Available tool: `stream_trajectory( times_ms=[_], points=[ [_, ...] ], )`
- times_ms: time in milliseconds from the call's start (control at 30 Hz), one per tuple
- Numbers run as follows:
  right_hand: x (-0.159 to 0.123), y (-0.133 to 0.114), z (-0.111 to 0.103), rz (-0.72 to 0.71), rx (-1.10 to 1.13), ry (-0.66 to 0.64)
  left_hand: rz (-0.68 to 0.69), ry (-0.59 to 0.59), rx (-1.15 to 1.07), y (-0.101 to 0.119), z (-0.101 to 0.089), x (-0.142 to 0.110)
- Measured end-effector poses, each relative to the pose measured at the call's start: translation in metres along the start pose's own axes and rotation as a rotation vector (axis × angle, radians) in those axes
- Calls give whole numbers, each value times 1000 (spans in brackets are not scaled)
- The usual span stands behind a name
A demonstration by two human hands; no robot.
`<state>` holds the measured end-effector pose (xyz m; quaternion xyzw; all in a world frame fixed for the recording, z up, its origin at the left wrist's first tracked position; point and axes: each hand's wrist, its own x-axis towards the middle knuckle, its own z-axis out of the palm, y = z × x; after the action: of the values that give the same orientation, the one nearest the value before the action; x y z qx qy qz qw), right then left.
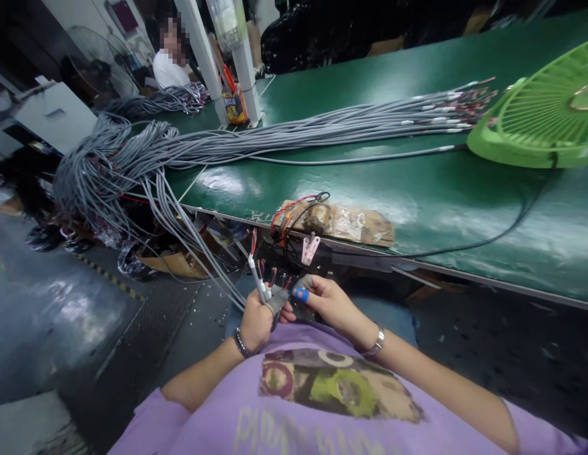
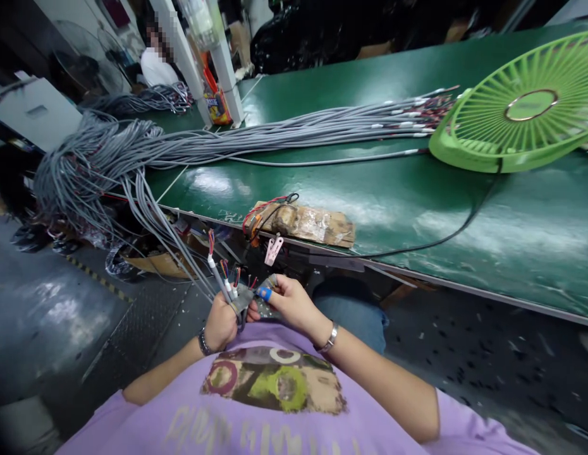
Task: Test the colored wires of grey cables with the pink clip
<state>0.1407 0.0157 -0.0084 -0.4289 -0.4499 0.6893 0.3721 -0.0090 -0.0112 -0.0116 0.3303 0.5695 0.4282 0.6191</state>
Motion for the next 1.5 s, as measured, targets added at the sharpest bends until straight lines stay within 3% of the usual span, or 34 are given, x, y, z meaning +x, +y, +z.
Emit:
stream_trajectory(
  times_ms=[300,533,633,967,1100,1300,1500],
  points=[
    [9,-6,-1,-79,-95,-25,-69,-135,94,14,2,5],
    [9,-3,-3,-70,-110,-48,-79,68,-37,19,6,11],
    [6,2,-6,-74,-132,-58,-75,99,-49,24,8,10],
    [10,-30,-4,-19,-144,-83,-55,-53,74,24,3,5],
    [16,-25,-1,-37,-181,-69,-48,-104,148,27,3,4],
    [13,-20,-2,-56,-63,-87,-43,-155,172,27,0,4],
    [12,-16,0,-4,46,-31,-15,-136,169,22,-4,7]
  ],
)
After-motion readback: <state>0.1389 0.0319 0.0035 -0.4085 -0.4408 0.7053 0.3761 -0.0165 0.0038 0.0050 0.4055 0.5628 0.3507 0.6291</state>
